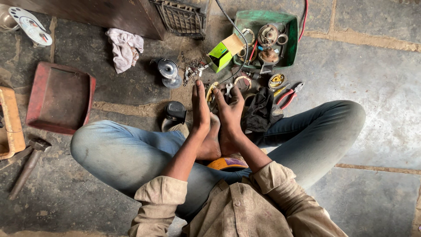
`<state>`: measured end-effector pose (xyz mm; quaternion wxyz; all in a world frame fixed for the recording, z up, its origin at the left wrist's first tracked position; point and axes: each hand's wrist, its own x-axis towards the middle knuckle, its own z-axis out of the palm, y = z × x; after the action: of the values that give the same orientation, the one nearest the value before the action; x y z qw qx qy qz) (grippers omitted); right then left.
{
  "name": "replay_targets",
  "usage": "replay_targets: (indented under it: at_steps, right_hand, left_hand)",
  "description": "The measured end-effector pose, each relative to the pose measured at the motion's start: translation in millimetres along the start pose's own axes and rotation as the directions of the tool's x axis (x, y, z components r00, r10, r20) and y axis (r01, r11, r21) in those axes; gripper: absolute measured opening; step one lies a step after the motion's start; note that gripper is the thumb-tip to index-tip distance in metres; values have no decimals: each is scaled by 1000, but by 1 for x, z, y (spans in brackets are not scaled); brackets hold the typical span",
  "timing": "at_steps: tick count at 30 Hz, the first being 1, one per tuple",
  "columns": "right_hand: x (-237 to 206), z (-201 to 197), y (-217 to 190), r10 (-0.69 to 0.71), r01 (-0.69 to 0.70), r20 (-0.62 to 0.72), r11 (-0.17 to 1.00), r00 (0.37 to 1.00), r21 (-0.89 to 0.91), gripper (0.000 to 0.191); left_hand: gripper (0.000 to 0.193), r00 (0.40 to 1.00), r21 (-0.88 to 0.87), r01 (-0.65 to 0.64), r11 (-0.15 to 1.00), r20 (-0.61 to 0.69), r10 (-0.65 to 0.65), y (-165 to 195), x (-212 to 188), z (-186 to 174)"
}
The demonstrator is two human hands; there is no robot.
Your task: The person sits on the floor and disassembles a cylindrical electrical component, removing a metal cover and internal parts. They wipe the housing with a cloth, then use a screwdriver to adjust internal components before reassembling the cover.
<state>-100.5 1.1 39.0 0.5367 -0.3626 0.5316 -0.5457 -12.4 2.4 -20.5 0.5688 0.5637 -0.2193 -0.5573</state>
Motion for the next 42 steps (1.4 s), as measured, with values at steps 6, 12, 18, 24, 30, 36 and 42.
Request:
replay_targets:
  at_steps: [6,12,18,24,30,36,42]
  right_hand:
    - [0,0,-3,-6,8,31,998,1000,-57,11]
    - [1,-2,-2,-2,3,24,999,1000,-52,11]
    - [4,-2,2,38,-38,-16,999,999,-9,11]
    - [8,-4,6,13,-15,36,999,999,34,10]
    - [6,-5,9,44,-45,47,999,998,2,10]
    - [4,-1,8,64,-68,44,995,997,77,8]
    - [7,-3,10,68,-75,74,993,995,95,6]
  left_hand:
    - [91,999,7,38,999,1,-38,4,0,1]
    - [90,1000,177,19,984,5,-21,10,-4,4]
    - [90,997,-6,70,998,17,-70,14,-7,4]
    - [89,997,-1,71,997,13,-71,12,-4,5]
    - [89,999,81,35,996,12,-36,11,-6,3]
    - [90,997,1,79,997,-5,-79,16,-9,1]
    - [92,991,-16,134,991,-11,-135,16,-9,1]
